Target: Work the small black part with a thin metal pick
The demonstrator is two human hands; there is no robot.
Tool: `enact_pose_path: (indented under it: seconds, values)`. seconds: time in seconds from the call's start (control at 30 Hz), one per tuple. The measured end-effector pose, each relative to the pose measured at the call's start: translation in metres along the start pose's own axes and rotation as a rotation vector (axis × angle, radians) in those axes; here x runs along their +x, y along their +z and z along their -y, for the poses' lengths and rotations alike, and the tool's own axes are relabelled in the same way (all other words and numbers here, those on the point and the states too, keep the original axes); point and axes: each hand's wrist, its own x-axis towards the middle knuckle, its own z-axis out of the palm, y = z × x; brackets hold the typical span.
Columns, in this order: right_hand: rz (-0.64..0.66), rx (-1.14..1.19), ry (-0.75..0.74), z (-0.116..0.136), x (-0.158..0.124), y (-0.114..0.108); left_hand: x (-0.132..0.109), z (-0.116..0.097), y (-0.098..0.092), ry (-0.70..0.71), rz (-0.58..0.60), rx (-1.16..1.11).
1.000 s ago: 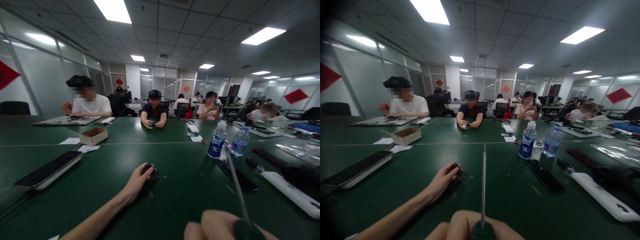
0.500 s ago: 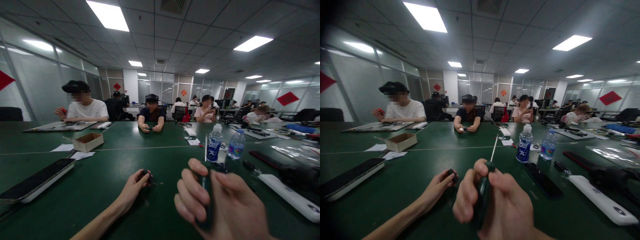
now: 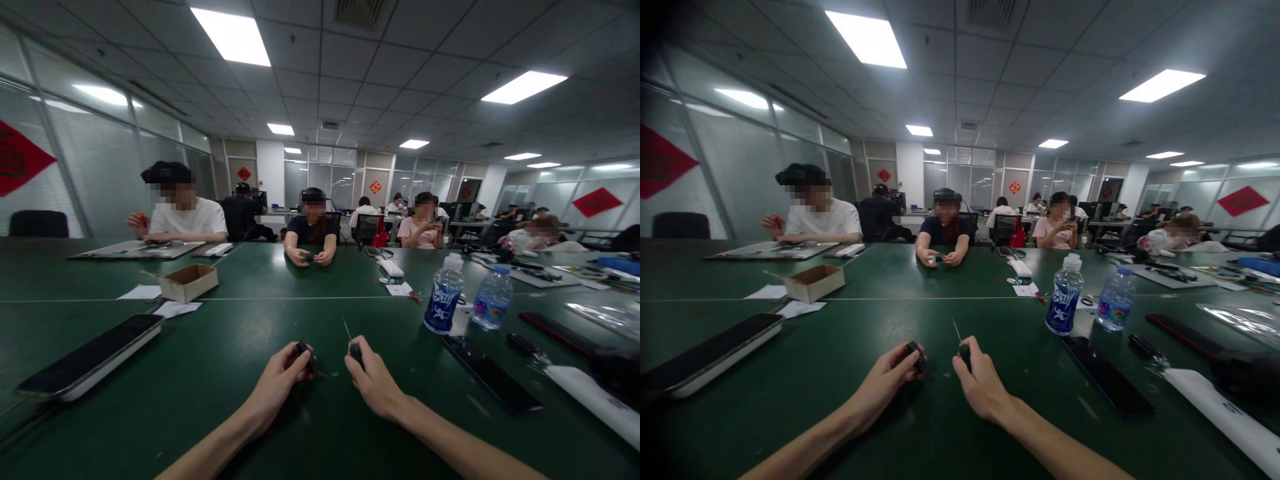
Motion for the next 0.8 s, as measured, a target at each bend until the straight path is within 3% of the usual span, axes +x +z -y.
enact_pose_path:
  seconds: [0.2, 0.37, 0.8]
  values:
    - [0.073, -0.373, -0.157, 0.007, -0.006, 0.005, 0.003, 0.005, -0.001, 0.021, 0.010, -0.030]
    - [0.023, -0.624, -0.220, 0.005, -0.006, 0.010, 0.003, 0.006, 0.000, 0.055, -0.026, -0.069]
    - [0.030, -0.706, -0.253, 0.003, -0.007, 0.012, -0.002, 0.001, 0.001, 0.090, -0.041, -0.054]
